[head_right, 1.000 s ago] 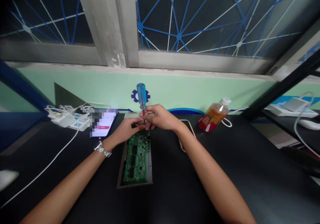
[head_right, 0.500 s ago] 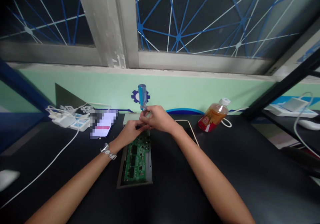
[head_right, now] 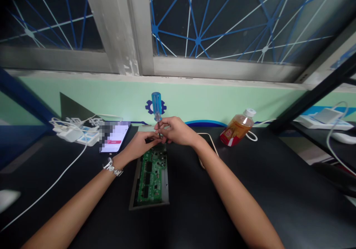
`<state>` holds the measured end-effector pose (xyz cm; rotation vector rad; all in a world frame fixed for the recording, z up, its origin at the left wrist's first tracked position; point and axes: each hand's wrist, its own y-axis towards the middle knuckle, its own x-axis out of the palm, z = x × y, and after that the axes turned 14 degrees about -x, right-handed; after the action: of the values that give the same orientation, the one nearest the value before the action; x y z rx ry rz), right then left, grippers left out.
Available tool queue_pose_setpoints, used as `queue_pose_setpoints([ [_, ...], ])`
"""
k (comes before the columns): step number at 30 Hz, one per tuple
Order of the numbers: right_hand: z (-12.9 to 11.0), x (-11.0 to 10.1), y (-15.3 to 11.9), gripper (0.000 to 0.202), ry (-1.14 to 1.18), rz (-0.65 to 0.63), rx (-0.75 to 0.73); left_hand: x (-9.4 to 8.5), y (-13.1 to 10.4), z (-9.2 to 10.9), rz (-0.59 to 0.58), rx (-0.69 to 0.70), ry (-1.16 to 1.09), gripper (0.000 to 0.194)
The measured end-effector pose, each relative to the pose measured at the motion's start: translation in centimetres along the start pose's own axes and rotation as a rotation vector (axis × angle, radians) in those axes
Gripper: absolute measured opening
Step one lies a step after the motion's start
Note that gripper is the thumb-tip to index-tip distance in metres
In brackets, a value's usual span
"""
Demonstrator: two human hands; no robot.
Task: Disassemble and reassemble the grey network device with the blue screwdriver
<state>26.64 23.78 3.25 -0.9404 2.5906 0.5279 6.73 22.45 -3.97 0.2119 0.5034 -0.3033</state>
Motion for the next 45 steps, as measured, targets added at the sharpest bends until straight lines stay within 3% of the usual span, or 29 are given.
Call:
queue_pose_setpoints([
  [5, -0.5, 0.7, 0.0, 0.016, 0.022, -0.035, -0.005, 0.9, 0.4, -0.6, 0.0, 0.019, -0.035, 0.016],
  [10, -0.6, 1.4, 0.2, 0.019, 0.028, -0.058, -0.004, 1.9, 0.8, -1.5, 0.039, -0.063, -0.037, 0.016],
  [17, 0.2, 1.0, 0.2, 0.01, -0.246, 0.115, -0.058, 2.2, 0.5, -1.1, 0.04, -0.05, -0.038, 0.026],
  [23, 0.7, 0.3, 0.1, 0.01, -0.106, 0.091, -0.052, 0.9, -0.3, -0.4, -0.018, -0.044, -0.088, 0.018],
  [27, 0.3, 0.3, 0.0, 0.013, -0.038, 0.044, -0.034, 0.4, -0.5, -0.4, 0.02, -0.056, -0.067, 0.014],
  [35, -0.3, 1.5, 0.1, 0.018, 0.047, -0.023, -0.031, 1.5, 0.1, -1.2, 0.046, -0.047, -0.083, 0.013],
  [38, -0.2, 1.8, 0.2, 0.018, -0.049, -0.003, -0.044, 2.3, 0.5, -1.4, 0.05, -0.039, -0.082, 0.016],
  [42, 0.0, 1.4, 0.2, 0.01, -0.342, 0.103, -0.083, 2.7, 0.7, -1.1, 0.05, -0.035, -0.072, 0.016],
  [45, 0.2, 0.9, 0.2, 0.008, -0.36, 0.126, -0.072, 2.3, 0.4, -0.7, 0.04, -0.056, -0.07, 0.018],
])
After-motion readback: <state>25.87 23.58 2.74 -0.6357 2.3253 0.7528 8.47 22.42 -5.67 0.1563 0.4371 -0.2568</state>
